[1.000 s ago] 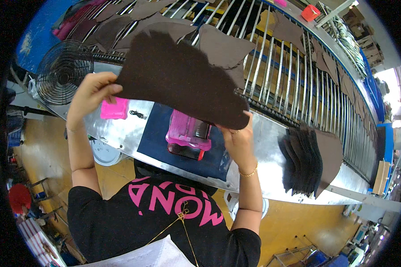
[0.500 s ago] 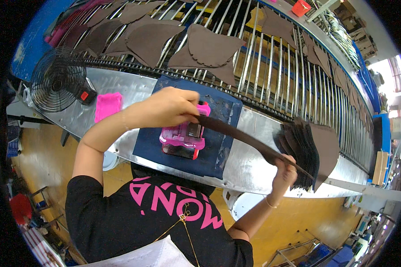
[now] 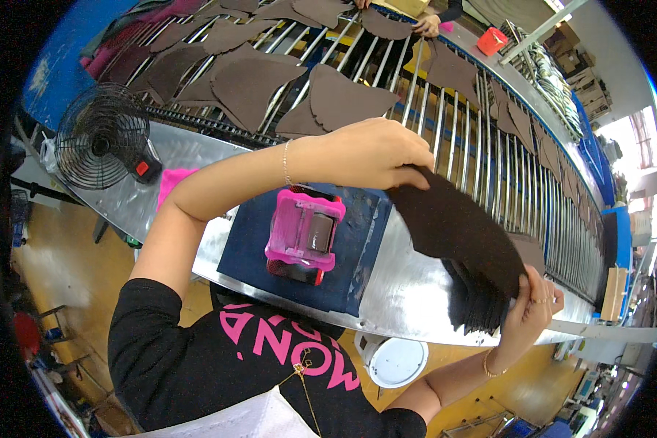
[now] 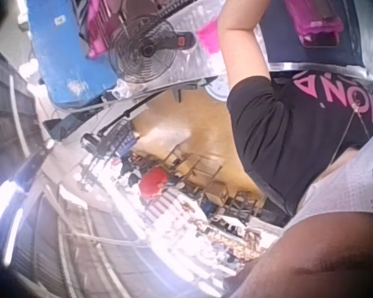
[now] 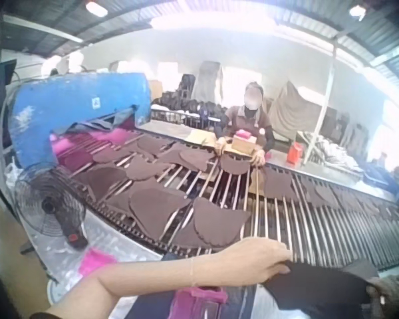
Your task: The person repeatedly picks up brown fabric pieces from a stack and places them onto a moving conveyor belt. The pieces are arranged one by one along the belt as it moves through the factory.
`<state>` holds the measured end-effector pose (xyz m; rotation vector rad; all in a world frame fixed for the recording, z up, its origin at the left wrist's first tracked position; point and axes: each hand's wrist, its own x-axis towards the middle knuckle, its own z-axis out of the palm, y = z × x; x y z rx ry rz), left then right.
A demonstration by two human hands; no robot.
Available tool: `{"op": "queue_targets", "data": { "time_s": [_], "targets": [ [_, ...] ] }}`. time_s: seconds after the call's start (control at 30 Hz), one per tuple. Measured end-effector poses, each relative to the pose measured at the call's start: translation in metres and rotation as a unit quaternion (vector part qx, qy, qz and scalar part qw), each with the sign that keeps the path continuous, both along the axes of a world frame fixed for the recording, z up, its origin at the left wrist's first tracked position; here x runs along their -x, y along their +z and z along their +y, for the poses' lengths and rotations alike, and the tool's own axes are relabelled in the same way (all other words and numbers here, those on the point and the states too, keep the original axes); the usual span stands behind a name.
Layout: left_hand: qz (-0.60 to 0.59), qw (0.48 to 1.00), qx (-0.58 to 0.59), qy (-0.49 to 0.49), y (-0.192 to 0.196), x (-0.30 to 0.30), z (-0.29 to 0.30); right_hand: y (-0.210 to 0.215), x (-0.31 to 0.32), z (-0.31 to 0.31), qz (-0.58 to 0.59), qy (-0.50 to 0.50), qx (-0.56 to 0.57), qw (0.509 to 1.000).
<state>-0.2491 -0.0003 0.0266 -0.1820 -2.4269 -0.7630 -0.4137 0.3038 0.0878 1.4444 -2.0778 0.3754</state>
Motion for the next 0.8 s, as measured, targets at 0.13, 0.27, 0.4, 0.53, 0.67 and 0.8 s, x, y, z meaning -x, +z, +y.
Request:
{"op": "queue_targets", "data": {
  "time_s": [0.13,0.27,0.4,0.53,0.67,0.8],
  "targets": [
    [-0.123,0.942,-0.301,0.083,-0.013,-0.005,-0.023,-0.005,0.008,-0.026,0.019,-0.05,0.127,0.99],
    [-0.025,0.82,-0.559,0.119,-0.072,-0.015,-0.095,-0.039,0.044,0.0,-0.143,-0.165,0.242,0.945],
    [0.122,0.694,-0.676,0.215,-0.138,-0.01,-0.184,-0.08,0.081,0.031,-0.162,-0.267,0.193,0.93],
    [0.215,0.594,-0.718,0.291,-0.182,0.004,-0.249,-0.116,0.122,0.081,-0.127,-0.555,0.064,0.819],
    [0.249,0.578,-0.72,0.293,-0.223,0.018,-0.3,-0.156,0.158,0.149,-0.177,-0.623,-0.028,0.761],
    [0.272,0.524,-0.742,0.319,-0.236,0.033,-0.324,-0.183,0.177,0.182,-0.217,-0.549,0.036,0.806]
  ]
}}
